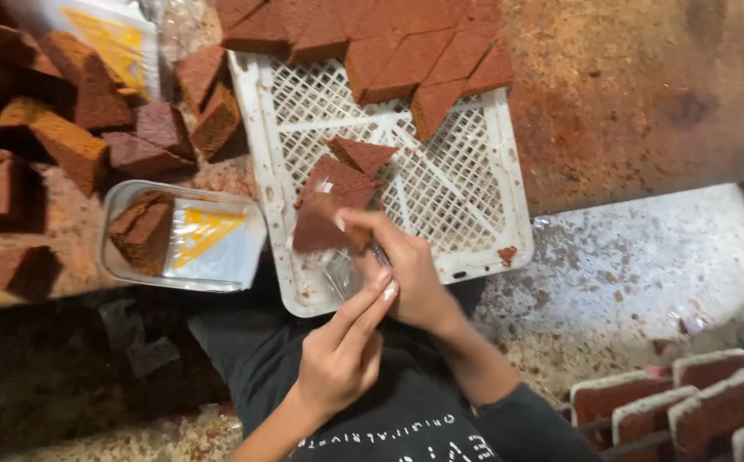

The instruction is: Packing diamond-shaped cake pieces from a production tray into a plastic container

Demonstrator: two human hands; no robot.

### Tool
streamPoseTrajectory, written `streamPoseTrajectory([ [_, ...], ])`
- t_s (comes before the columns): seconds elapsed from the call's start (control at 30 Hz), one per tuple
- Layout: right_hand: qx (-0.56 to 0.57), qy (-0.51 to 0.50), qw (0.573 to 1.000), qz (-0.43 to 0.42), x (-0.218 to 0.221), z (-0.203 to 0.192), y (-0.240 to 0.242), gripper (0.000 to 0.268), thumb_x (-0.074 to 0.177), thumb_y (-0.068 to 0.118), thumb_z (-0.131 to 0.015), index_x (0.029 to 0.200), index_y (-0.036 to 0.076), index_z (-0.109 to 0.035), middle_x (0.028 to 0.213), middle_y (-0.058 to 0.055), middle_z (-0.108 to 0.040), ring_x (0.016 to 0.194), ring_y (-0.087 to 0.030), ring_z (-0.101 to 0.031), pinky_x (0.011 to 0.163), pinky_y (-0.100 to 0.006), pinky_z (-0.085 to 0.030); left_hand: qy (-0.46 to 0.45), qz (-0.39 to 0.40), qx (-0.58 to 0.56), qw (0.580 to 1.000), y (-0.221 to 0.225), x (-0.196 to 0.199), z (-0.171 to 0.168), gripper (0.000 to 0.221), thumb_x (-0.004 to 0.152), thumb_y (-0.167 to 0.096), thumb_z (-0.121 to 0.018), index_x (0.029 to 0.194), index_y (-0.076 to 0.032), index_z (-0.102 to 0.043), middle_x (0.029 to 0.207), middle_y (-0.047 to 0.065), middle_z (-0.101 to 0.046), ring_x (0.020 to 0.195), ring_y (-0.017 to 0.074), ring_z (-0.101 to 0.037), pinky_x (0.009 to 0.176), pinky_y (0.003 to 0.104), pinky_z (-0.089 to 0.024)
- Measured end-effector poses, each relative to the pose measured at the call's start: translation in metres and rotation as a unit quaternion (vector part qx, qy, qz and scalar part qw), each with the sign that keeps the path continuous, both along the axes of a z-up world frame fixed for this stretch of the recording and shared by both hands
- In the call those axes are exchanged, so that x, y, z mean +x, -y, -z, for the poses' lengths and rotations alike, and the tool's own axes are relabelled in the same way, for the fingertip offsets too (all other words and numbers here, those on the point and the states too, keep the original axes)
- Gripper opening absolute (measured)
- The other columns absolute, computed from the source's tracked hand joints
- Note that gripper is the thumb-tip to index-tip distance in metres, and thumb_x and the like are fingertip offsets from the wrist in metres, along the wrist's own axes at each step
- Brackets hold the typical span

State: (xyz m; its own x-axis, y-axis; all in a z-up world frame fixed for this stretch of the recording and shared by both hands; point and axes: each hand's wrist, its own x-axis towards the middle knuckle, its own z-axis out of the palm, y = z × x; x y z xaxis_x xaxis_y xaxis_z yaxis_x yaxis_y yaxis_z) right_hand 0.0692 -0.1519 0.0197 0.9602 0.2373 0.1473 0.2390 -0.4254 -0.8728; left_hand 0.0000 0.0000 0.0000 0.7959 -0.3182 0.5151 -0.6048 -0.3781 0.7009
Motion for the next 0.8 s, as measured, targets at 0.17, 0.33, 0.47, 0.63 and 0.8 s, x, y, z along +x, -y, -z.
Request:
streamPoseTrajectory([
  [0.17,-0.131,-0.186,0.973,-0.037,0.029,-0.026,0.032,0.053,0.107,0.041,-0.034,0.088,0.006,-0.070,0.052,0.000,-0.059,0.036,-0.008,-0.051,0.031,-0.020,-0.038,-0.055,0.034,-0.035,0.997,-0.033,0.022,0.010,0.040,0.090,-0.002,-0.058,0.128,-0.010,-0.066,0.131,0.016,-0.070,0.121,0.0311,-0.072,0.109,0.038,-0.055],
  [0.33,-0.065,0.219,0.962,0.148,0.052,-0.058,0.036,0.069,0.115,-0.013,-0.050,0.166,0.027,-0.026,0.172,-0.004,-0.034,0.142,-0.023,-0.063,0.121,-0.034,-0.062,-0.043,-0.260,0.068,0.962,-0.056,0.065,0.021,0.018,0.105,-0.003,-0.057,0.121,0.003,-0.064,0.111,0.018,-0.063,0.104,0.0362,-0.060,0.096,0.044,-0.047],
  [0.47,-0.097,0.037,0.986,0.127,0.090,0.006,0.020,0.047,0.101,0.001,-0.048,0.147,0.001,-0.041,0.154,-0.017,-0.047,0.143,-0.028,-0.046,0.123,-0.043,-0.038,-0.171,-0.259,0.215,0.926,-0.074,0.069,0.079,0.030,0.107,-0.024,-0.058,0.115,0.003,-0.068,0.101,0.023,-0.065,0.098,0.0437,-0.059,0.088,0.050,-0.047],
  [0.63,-0.261,-0.041,0.959,0.104,0.084,0.110,0.034,0.044,0.097,0.032,-0.066,0.133,0.009,-0.058,0.126,-0.013,-0.063,0.119,-0.037,-0.056,0.093,-0.058,-0.045,-0.017,-0.344,0.138,0.928,-0.098,0.073,0.117,0.051,0.092,-0.037,-0.092,0.068,-0.013,-0.053,0.061,0.004,-0.055,0.063,0.0286,-0.064,0.062,0.033,-0.051],
  [0.8,-0.194,-0.070,0.965,0.160,0.067,0.104,0.043,0.045,0.091,0.034,-0.078,0.118,0.012,-0.050,0.115,-0.013,-0.065,0.111,-0.036,-0.055,0.089,-0.057,-0.041,-0.094,-0.397,0.211,0.888,-0.093,0.074,0.122,0.055,0.110,-0.051,-0.061,0.067,-0.018,-0.051,0.060,0.008,-0.053,0.066,0.0315,-0.065,0.062,0.038,-0.050],
])
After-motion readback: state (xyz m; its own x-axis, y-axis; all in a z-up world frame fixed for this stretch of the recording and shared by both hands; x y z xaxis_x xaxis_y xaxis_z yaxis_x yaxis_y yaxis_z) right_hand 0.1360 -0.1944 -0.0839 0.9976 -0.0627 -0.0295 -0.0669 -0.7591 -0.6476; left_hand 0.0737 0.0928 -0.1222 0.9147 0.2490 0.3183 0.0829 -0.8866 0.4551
